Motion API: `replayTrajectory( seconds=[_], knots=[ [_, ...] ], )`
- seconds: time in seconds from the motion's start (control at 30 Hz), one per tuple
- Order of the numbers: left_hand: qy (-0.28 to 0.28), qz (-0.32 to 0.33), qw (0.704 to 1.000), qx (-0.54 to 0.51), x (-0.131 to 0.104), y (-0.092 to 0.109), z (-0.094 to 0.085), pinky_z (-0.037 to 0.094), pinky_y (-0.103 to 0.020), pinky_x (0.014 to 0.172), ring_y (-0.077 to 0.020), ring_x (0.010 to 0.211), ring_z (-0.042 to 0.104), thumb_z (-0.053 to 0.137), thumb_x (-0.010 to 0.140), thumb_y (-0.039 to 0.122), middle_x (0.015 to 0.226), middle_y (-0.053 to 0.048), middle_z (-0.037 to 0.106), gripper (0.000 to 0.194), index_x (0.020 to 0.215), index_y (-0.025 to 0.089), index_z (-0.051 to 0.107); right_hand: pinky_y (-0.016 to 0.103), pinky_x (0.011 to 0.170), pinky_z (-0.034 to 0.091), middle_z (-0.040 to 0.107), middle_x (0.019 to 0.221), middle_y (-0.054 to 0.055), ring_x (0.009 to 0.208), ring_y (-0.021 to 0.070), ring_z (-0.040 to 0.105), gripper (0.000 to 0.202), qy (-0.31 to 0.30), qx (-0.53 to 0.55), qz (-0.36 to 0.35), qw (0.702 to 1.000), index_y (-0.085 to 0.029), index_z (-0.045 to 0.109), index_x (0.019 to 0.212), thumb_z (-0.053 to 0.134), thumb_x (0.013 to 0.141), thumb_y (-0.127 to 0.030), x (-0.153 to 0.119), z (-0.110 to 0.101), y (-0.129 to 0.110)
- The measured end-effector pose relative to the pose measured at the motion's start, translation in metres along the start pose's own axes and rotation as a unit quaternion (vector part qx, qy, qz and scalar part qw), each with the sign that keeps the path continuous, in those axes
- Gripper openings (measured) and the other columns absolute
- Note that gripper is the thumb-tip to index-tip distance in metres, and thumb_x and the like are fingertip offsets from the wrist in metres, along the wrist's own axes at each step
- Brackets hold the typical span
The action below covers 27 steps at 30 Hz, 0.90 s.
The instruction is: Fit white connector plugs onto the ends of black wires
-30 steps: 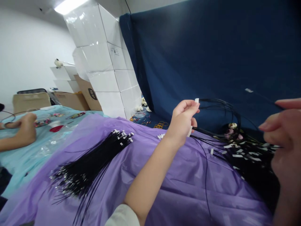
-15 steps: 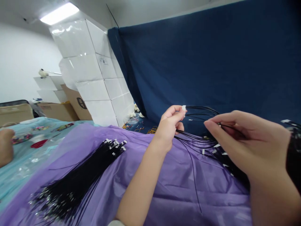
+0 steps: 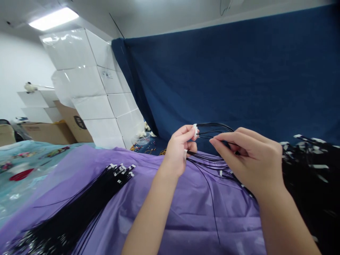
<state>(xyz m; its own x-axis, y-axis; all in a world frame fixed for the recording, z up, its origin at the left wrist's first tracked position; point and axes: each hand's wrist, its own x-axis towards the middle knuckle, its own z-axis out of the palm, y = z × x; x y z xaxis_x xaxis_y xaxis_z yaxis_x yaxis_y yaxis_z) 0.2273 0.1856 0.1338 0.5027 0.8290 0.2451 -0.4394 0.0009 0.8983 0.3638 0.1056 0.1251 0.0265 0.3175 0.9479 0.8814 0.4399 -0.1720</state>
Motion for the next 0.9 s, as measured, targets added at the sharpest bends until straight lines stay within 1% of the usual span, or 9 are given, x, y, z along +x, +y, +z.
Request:
replayTrajectory(
  seconds=[0.2, 0.47, 0.67, 0.8, 0.9],
  knots=[
    [-0.009, 0.005, 1.000, 0.005, -0.0029, 0.0010, 0.0017, 0.007, -0.021, 0.040, -0.0004, 0.039, 0.030, 0.059, 0.082, 0.031, 0.072, 0.004, 0.038, 0.020, 0.078, 0.015, 0.049, 0.021, 0.048, 0.033, 0.048, 0.057, -0.003, 0.049, 0.0043, 0.040, 0.005, 0.028, 0.005, 0.001, 1.000, -0.014, 0.072, 0.076, 0.071, 0.080, -0.018, 0.0002, 0.0003, -0.0007],
    [0.002, 0.001, 1.000, 0.000, -0.0031, 0.0001, 0.0034, 0.006, -0.022, 0.041, -0.0008, 0.038, 0.031, 0.058, 0.082, 0.030, 0.071, 0.004, 0.039, 0.019, 0.077, 0.015, 0.048, 0.021, 0.047, 0.032, 0.048, 0.057, -0.004, 0.049, 0.0039, 0.039, 0.005, 0.016, 0.004, -0.001, 1.000, -0.014, 0.071, 0.077, 0.072, 0.079, -0.018, 0.0005, -0.0007, -0.0012],
    [0.007, 0.002, 1.000, -0.010, -0.0038, -0.0004, 0.0053, 0.007, -0.021, 0.041, -0.0007, 0.039, 0.030, 0.059, 0.082, 0.030, 0.071, 0.004, 0.038, 0.018, 0.078, 0.015, 0.049, 0.020, 0.049, 0.033, 0.049, 0.060, -0.004, 0.052, 0.0040, 0.041, 0.002, 0.000, -0.017, -0.007, 1.000, -0.016, 0.072, 0.081, 0.072, 0.080, -0.019, -0.0010, -0.0044, -0.0001],
    [0.004, -0.007, 1.000, 0.001, -0.0049, 0.0000, 0.0074, 0.007, -0.020, 0.039, 0.0000, 0.039, 0.031, 0.059, 0.083, 0.031, 0.072, 0.004, 0.038, 0.019, 0.079, 0.015, 0.049, 0.020, 0.050, 0.034, 0.051, 0.062, -0.004, 0.052, 0.0042, 0.042, 0.001, 0.011, -0.041, -0.021, 0.999, -0.017, 0.071, 0.081, 0.071, 0.082, -0.018, -0.0015, -0.0040, 0.0020],
    [0.012, -0.004, 1.000, 0.019, -0.0041, -0.0016, 0.0073, 0.006, -0.020, 0.039, -0.0001, 0.039, 0.032, 0.060, 0.082, 0.033, 0.074, 0.004, 0.038, 0.020, 0.081, 0.015, 0.051, 0.021, 0.051, 0.036, 0.055, 0.063, -0.003, 0.053, 0.0048, 0.044, 0.002, 0.018, -0.045, -0.041, 0.998, -0.017, 0.070, 0.080, 0.070, 0.082, -0.017, -0.0021, -0.0017, 0.0045]
  ],
)
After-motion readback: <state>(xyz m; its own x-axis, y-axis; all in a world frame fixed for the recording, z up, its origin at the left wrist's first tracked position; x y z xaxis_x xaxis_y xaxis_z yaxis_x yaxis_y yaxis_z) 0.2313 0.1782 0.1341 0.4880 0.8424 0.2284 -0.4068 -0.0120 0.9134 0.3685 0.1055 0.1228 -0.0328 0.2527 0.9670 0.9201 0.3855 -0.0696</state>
